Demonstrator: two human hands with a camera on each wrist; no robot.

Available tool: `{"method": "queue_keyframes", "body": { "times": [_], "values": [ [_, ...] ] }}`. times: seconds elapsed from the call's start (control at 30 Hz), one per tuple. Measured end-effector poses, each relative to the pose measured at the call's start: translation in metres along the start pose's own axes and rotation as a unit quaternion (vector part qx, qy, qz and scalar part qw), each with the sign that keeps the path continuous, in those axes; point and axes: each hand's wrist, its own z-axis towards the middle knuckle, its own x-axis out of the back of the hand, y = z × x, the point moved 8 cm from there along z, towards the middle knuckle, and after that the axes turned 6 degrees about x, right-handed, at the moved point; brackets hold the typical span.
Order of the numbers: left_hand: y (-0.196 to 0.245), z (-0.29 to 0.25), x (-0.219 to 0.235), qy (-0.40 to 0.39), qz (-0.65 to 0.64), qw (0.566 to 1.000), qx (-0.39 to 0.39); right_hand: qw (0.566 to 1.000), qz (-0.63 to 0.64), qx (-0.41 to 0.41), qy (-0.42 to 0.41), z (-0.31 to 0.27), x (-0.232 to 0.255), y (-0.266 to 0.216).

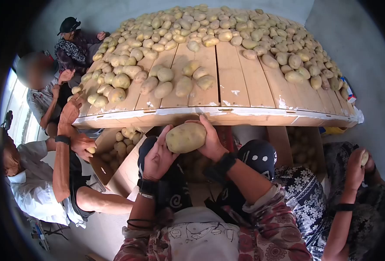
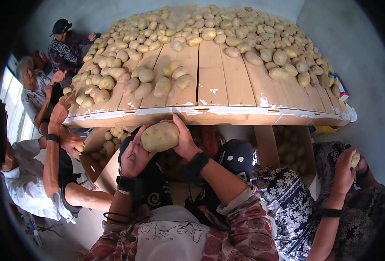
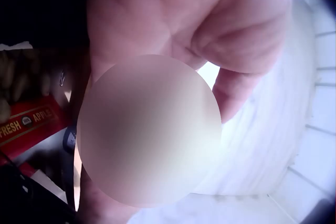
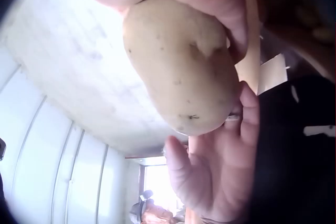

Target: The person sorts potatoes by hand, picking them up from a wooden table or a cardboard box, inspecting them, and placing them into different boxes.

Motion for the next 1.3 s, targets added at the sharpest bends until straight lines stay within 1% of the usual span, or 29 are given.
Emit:
{"method": "queue_keyframes", "body": {
  "times": [0.07, 0.1, 0.17, 0.2, 0.23, 0.3, 0.33, 0.4, 0.47, 0.53, 0.57, 0.63, 0.67, 0.7, 0.73, 0.77, 0.83, 0.87, 0.9, 0.93, 0.97, 1.0, 1.03, 1.1, 1.13, 1.17, 1.23, 1.27, 1.3],
  "values": [
    [0.006, -0.005, 0.007, 0.044, -0.081, 0.996, -0.001, 0.999, 0.028, 0.002, 0.018, 0.001, -0.004, 0.003],
    [-0.005, 0.014, 0.003, 0.03, -0.089, 0.995, -0.016, 1.0, 0.007, 0.008, 0.014, 0.003, 0.006, -0.017],
    [-0.004, 0.007, 0.005, 0.022, -0.109, 0.994, -0.008, 1.0, -0.018, -0.006, 0.023, -0.002, 0.006, -0.009],
    [-0.003, 0.004, 0.008, 0.022, -0.122, 0.992, 0.006, 0.997, -0.054, -0.033, 0.035, -0.001, 0.013, 0.002],
    [-0.009, 0.003, 0.008, 0.024, -0.127, 0.992, 0.002, 0.997, -0.059, -0.037, 0.036, -0.011, 0.009, -0.002],
    [-0.004, 0.002, 0.02, 0.048, -0.104, 0.993, -0.016, 0.973, -0.125, -0.166, 0.104, -0.031, 0.006, 0.013],
    [0.002, 0.003, 0.024, 0.055, -0.087, 0.994, -0.03, 0.974, -0.127, -0.169, 0.085, -0.027, 0.0, 0.019],
    [0.009, 0.0, 0.029, 0.048, -0.093, 0.994, -0.038, 0.952, -0.161, -0.258, 0.007, -0.04, 0.002, 0.034],
    [0.004, 0.0, 0.034, 0.037, -0.115, 0.992, -0.024, 0.949, -0.178, -0.259, -0.013, -0.039, 0.017, 0.04],
    [0.003, -0.003, 0.039, 0.041, -0.134, 0.99, -0.004, 0.945, -0.195, -0.258, -0.041, -0.034, 0.01, 0.047],
    [0.006, -0.003, 0.035, 0.04, -0.068, 0.997, -0.009, 0.942, -0.201, -0.263, -0.057, -0.035, 0.002, 0.05],
    [-0.003, -0.002, 0.05, 0.103, -0.021, 0.994, 0.009, 0.952, -0.23, -0.197, 0.048, -0.034, 0.004, 0.038],
    [-0.007, -0.001, 0.054, 0.114, -0.022, 0.993, 0.03, 0.951, -0.233, -0.201, 0.028, -0.033, 0.001, 0.038],
    [-0.008, -0.001, 0.055, 0.128, -0.023, 0.99, 0.049, 0.921, -0.383, -0.047, -0.055, -0.022, -0.011, 0.016],
    [-0.008, -0.002, 0.052, 0.117, -0.022, 0.991, 0.059, 0.844, -0.507, 0.113, -0.132, -0.019, -0.04, -0.001],
    [-0.012, -0.004, 0.054, 0.133, -0.037, 0.987, 0.087, 0.844, -0.504, 0.109, -0.145, -0.02, -0.048, 0.001],
    [-0.017, -0.006, 0.048, 0.166, -0.004, 0.977, 0.137, 0.71, -0.637, 0.252, -0.165, -0.038, -0.083, -0.018],
    [-0.016, -0.006, 0.048, 0.173, -0.003, 0.976, 0.133, 0.687, -0.644, 0.289, -0.174, -0.04, -0.091, -0.018],
    [-0.03, -0.006, 0.044, 0.155, -0.004, 0.968, 0.195, 0.687, -0.642, 0.288, -0.182, -0.038, -0.089, -0.016],
    [-0.039, -0.007, 0.04, 0.139, -0.003, 0.957, 0.256, 0.738, -0.605, 0.259, -0.151, -0.034, -0.077, -0.014],
    [-0.037, -0.005, 0.039, 0.145, 0.001, 0.958, 0.248, 0.784, -0.565, 0.228, -0.12, -0.029, -0.065, -0.012],
    [-0.034, -0.003, 0.029, 0.123, -0.03, 0.962, 0.244, 0.822, -0.533, 0.188, -0.071, -0.024, -0.054, -0.008],
    [-0.031, -0.005, 0.02, 0.099, -0.064, 0.963, 0.241, 0.823, -0.531, 0.187, -0.076, -0.019, -0.052, -0.008],
    [-0.034, -0.006, 0.017, 0.087, -0.089, 0.966, 0.228, 0.792, -0.565, 0.215, -0.087, -0.015, -0.05, -0.018],
    [-0.036, 0.001, 0.019, 0.049, -0.067, 0.978, 0.192, 0.814, -0.543, 0.192, -0.079, -0.013, -0.046, -0.017],
    [-0.036, 0.005, 0.022, 0.013, -0.043, 0.987, 0.156, 0.814, -0.542, 0.192, -0.081, -0.012, -0.048, -0.018],
    [-0.032, 0.004, 0.016, -0.007, -0.066, 0.984, 0.168, 0.826, -0.523, 0.19, -0.088, -0.017, -0.056, -0.019],
    [-0.031, 0.002, 0.016, 0.011, -0.042, 0.985, 0.168, 0.906, -0.413, 0.093, -0.021, -0.015, -0.045, -0.013],
    [-0.026, 0.0, 0.016, 0.029, -0.015, 0.985, 0.167, 0.906, -0.413, 0.091, -0.023, -0.013, -0.04, -0.009]
  ]
}}
